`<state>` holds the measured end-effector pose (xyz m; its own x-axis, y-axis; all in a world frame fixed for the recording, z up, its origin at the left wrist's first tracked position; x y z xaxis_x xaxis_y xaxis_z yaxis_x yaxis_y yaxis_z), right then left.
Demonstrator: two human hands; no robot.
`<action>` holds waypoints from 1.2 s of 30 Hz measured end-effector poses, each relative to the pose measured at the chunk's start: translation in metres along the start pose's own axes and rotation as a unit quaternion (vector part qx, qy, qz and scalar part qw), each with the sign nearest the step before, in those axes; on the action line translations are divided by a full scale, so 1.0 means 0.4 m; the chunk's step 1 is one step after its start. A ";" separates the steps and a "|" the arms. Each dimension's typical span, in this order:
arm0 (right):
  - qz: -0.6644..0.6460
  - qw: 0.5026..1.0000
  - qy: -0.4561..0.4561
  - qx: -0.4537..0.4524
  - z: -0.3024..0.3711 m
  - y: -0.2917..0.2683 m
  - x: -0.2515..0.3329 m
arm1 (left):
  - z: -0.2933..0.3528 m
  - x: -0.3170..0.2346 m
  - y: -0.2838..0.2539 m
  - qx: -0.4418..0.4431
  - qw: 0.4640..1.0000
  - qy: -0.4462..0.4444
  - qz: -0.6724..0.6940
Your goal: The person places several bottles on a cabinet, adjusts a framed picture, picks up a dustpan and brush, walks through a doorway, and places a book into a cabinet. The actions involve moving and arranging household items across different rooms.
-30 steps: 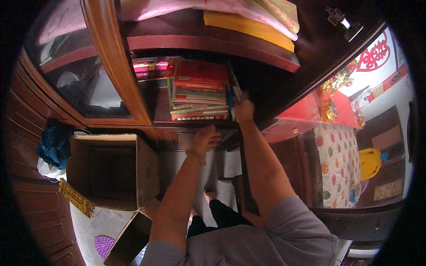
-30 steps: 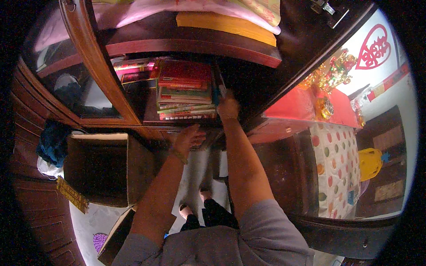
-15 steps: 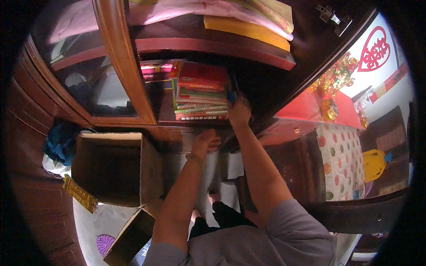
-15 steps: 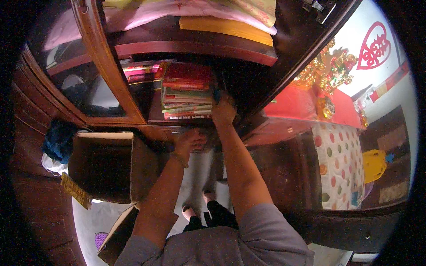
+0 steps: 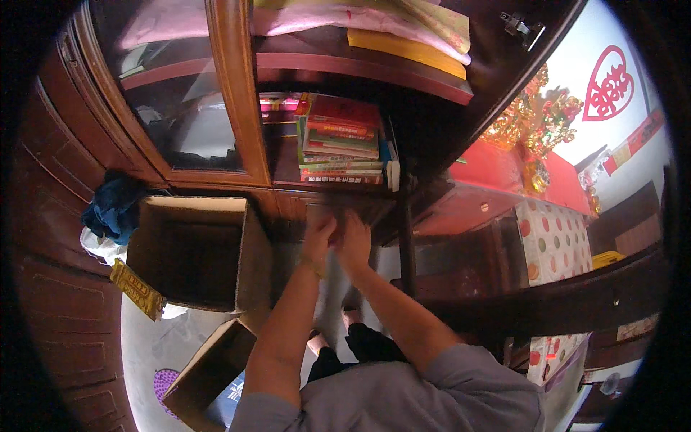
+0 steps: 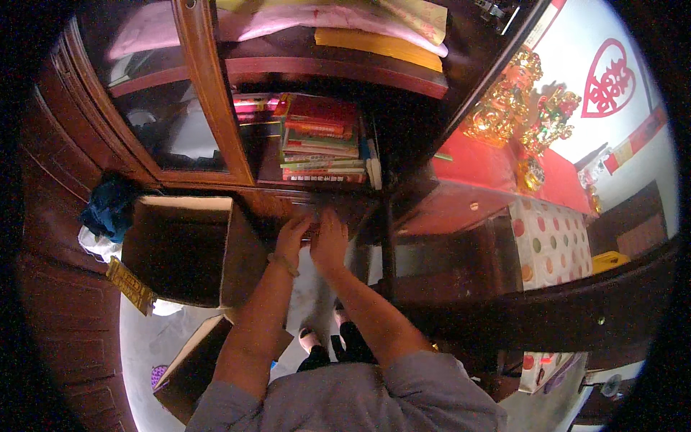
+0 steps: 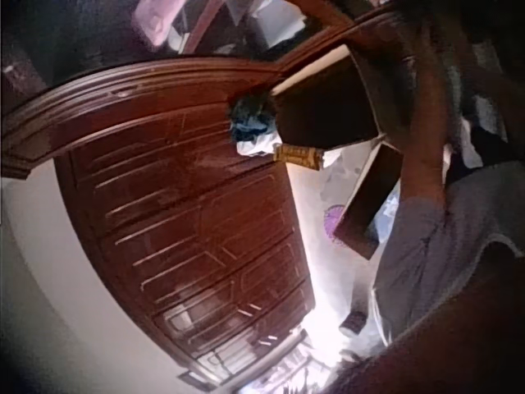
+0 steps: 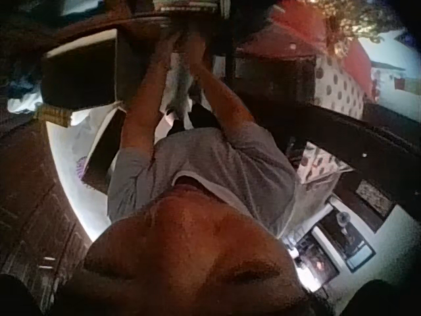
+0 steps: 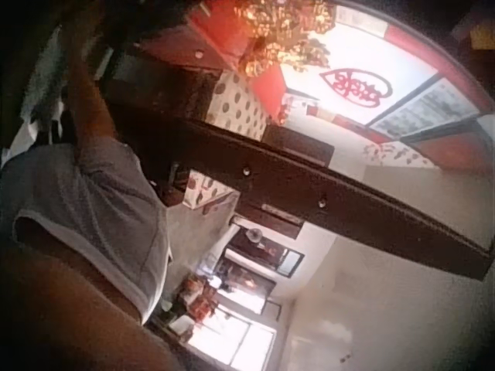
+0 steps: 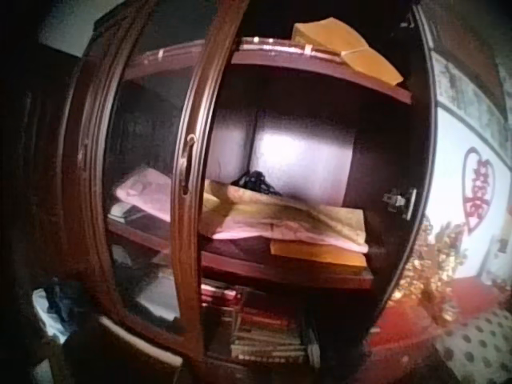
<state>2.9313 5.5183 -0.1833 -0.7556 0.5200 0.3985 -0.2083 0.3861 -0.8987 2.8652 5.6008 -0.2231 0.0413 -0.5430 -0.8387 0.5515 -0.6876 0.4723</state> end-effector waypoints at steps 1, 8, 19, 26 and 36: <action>-0.008 1.000 -0.008 0.021 0.041 0.003 0.015 | 0.018 0.010 -0.019 -0.033 0.999 0.000 -0.017; 0.186 0.940 -0.156 0.239 0.357 0.024 0.085 | 0.125 0.071 -0.050 -0.020 0.998 -0.027 -0.056; 0.602 0.593 -0.259 0.467 0.648 -0.081 -0.162 | 0.265 0.073 0.048 0.038 0.998 -0.012 -0.040; 0.613 0.582 -0.281 0.454 0.600 -0.091 -0.138 | 0.302 0.045 0.096 0.071 0.993 -0.041 -0.083; 0.570 0.579 -0.405 0.420 0.500 0.104 0.114 | 0.413 -0.101 -0.005 -0.051 0.992 0.110 -0.027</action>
<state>2.7640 5.4058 -0.2390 -0.6716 -0.5871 -0.4519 0.7409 -0.5384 -0.4015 2.7246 5.5444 -0.1455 0.1840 -0.3819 -0.9057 0.6384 -0.6542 0.4055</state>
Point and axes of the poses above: each hand's wrist, its own z-axis away from the middle knuckle, its own y-axis out of the palm, x = y × z, the point moved 7 cm from there along -z, towards the middle knuckle, and after that the axes turned 11 degrees about x, right-handed, at the moved point
